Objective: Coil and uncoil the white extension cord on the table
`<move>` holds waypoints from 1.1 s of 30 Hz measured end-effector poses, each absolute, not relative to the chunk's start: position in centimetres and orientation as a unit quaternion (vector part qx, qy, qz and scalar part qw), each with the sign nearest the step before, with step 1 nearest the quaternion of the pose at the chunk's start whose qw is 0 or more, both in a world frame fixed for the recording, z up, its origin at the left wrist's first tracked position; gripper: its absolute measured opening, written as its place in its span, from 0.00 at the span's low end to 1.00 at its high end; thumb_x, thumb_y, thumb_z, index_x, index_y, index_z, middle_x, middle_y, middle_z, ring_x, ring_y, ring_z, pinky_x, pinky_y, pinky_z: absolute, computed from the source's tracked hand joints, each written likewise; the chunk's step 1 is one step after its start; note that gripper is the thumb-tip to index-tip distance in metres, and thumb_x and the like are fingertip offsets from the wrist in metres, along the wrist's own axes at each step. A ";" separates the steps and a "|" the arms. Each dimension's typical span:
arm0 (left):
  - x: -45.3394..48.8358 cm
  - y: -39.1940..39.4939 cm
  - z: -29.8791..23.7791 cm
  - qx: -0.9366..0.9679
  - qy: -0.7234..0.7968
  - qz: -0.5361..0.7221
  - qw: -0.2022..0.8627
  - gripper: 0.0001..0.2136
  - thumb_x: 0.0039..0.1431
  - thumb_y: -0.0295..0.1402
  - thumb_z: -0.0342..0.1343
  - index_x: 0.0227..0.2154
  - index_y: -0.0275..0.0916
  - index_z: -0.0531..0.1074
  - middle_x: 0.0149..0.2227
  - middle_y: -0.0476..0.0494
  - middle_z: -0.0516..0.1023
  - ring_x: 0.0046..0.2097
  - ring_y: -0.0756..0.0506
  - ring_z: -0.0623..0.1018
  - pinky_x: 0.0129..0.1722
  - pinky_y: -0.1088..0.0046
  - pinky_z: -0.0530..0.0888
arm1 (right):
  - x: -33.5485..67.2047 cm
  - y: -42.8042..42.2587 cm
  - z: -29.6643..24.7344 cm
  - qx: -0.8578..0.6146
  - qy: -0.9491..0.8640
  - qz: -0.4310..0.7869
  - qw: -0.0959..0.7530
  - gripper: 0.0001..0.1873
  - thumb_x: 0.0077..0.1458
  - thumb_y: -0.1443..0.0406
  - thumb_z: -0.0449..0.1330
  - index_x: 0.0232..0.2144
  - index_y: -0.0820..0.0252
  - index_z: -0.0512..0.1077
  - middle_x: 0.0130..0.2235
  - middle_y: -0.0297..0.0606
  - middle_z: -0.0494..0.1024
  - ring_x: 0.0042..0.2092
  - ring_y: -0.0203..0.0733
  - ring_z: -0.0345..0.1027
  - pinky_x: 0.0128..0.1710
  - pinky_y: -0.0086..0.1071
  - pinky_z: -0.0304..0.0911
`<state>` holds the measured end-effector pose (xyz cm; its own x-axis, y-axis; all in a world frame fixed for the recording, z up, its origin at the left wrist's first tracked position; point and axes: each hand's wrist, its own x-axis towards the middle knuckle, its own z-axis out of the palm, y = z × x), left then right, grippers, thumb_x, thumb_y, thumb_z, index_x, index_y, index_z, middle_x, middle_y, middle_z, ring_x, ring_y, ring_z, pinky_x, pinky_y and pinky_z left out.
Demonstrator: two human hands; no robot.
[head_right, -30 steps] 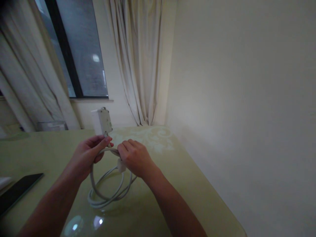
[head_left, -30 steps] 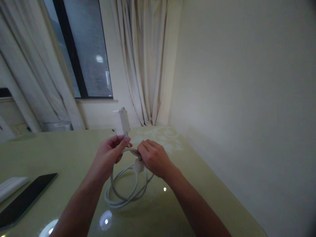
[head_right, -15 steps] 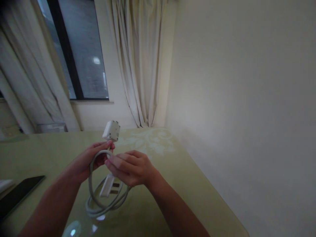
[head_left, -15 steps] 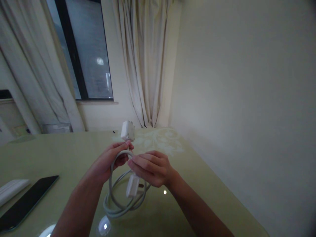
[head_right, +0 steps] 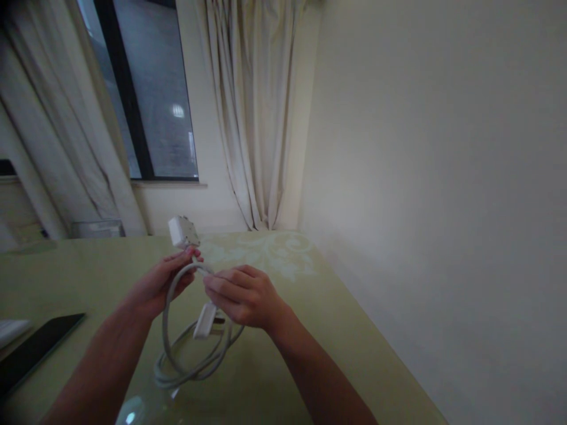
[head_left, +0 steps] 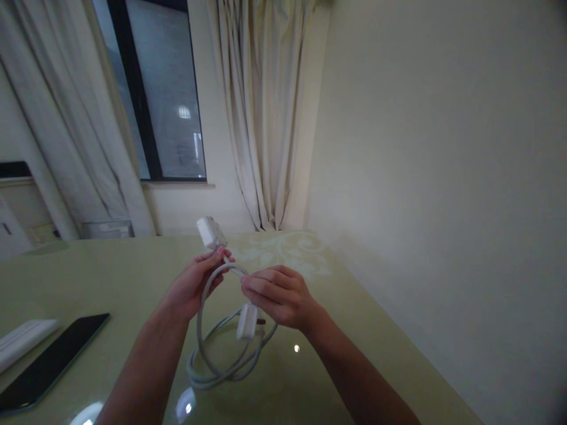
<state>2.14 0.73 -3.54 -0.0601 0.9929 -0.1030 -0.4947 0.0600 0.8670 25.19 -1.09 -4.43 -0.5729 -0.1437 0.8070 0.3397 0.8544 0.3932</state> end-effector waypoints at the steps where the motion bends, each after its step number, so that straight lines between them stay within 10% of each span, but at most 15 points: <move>1: 1.6 0.8 -3.4 0.295 0.398 0.630 0.599 0.06 0.66 0.24 0.60 0.32 0.32 0.79 0.28 0.44 0.82 0.21 0.53 0.77 0.18 0.85 0.74 | 25.2 -1.1 -4.5 -0.054 -0.848 -0.257 0.460 0.06 0.67 0.71 0.63 0.44 0.59 0.80 0.48 0.37 0.87 0.49 0.39 0.79 0.46 0.34 0.74; 27: 0.3 1.7 -2.3 0.105 0.300 0.799 0.510 0.16 0.77 0.30 0.48 0.30 0.39 0.72 0.25 0.55 0.78 0.25 0.54 0.79 0.29 0.77 0.79 | 25.4 -3.2 -2.6 -0.189 -0.635 0.182 0.726 0.04 0.57 0.68 0.72 0.35 0.54 0.83 0.39 0.38 0.85 0.42 0.44 0.82 0.43 0.39 0.79; 33: 2.1 1.1 -1.8 0.105 0.182 0.774 0.597 0.23 0.80 0.39 0.37 0.28 0.39 0.65 0.16 0.58 0.60 0.18 0.55 0.66 0.28 0.80 0.75 | 24.8 0.8 -4.5 -0.269 -0.513 0.340 0.741 0.12 0.62 0.57 0.68 0.33 0.59 0.84 0.42 0.42 0.87 0.46 0.45 0.81 0.50 0.39 0.75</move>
